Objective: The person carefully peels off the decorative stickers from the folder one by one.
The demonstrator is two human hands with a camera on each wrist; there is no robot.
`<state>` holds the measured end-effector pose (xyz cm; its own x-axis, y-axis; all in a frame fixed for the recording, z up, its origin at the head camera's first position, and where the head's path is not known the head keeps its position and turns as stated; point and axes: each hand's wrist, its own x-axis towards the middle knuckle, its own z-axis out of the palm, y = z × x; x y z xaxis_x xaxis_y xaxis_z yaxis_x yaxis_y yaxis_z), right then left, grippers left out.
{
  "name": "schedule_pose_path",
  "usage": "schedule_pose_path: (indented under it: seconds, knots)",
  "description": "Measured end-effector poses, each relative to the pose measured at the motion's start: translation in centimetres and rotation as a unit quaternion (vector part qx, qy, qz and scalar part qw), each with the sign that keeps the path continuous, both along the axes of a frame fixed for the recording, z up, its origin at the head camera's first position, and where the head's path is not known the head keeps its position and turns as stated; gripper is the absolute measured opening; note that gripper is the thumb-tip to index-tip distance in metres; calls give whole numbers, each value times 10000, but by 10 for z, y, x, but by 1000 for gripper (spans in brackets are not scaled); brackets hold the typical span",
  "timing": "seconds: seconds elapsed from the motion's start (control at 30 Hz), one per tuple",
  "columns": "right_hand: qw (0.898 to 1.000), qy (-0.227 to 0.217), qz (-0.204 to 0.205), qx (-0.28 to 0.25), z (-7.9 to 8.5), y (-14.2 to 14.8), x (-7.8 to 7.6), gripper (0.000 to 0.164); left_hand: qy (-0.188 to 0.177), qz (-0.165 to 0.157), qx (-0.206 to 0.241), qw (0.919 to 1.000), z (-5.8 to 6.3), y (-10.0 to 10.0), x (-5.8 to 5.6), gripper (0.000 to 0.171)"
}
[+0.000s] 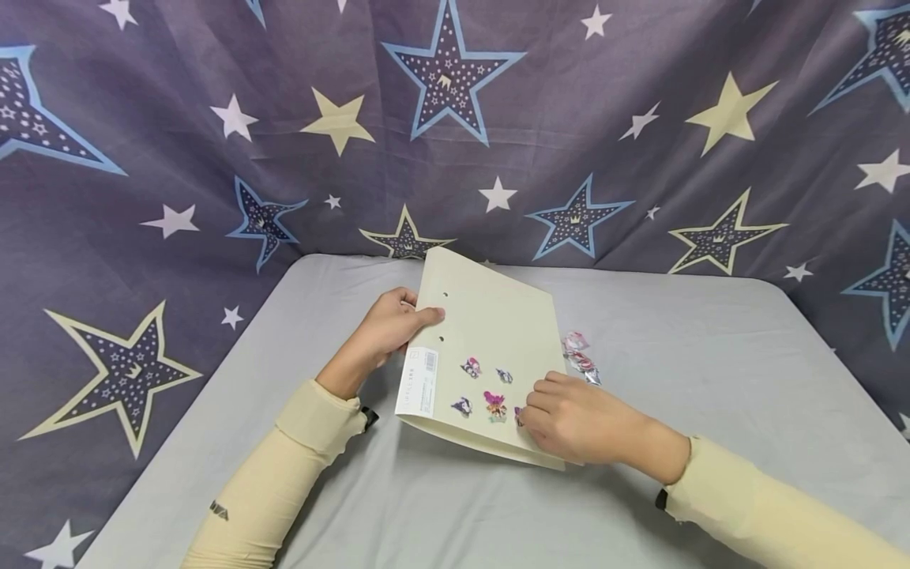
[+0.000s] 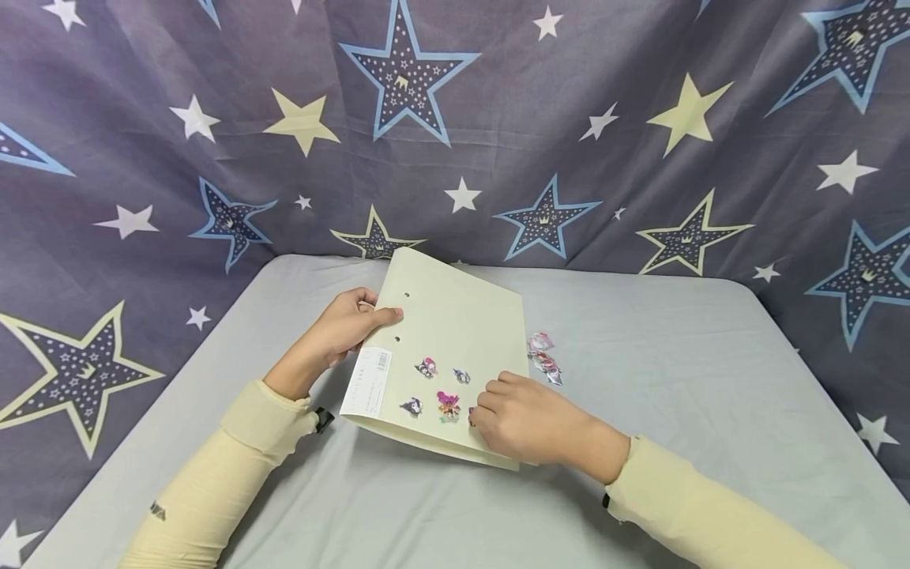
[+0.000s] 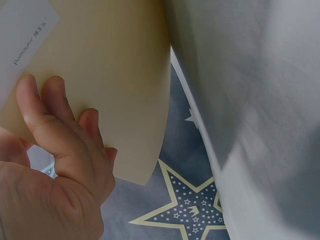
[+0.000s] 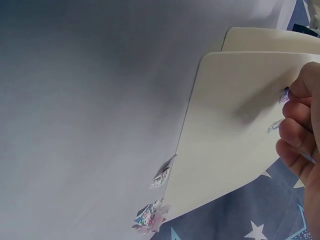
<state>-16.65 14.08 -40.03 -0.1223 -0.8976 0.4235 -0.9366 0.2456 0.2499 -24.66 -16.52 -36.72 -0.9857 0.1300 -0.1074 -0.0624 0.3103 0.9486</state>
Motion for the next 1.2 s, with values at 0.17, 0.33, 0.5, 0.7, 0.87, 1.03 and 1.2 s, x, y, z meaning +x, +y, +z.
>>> schedule_pose_path:
  seconds: [0.17, 0.33, 0.5, 0.7, 0.87, 1.03, 1.2]
  knots:
    - [9999, 46, -153, -22, 0, 0, -2, 9, 3, -1, -99, 10000, 2, 0, 2, 41]
    - [9997, 62, -244, -15, 2, 2, -5, 13, 14, 11, -92, 10000, 1, 1, 0, 40]
    - [9995, -2, -318, 21, 3, 4, -7, 18, -1, 8, -14, 10000, -1, 1, -1, 38]
    - [9986, -95, -527, -14, 6, 7, -9, 17, 3, -6, 39, 10000, -2, 0, -2, 38]
    - [9979, -99, -636, -56, 5, 7, -10, 15, 9, -29, 54, 10000, -3, -1, -2, 38]
    - [9971, -82, -757, -89, 5, 7, -11, 16, 37, -48, 50, 10000, -3, -1, -2, 37]
    - [9961, -82, -876, -84, 5, 9, -13, 15, 29, -66, 31, 10000, -2, 0, -2, 38]
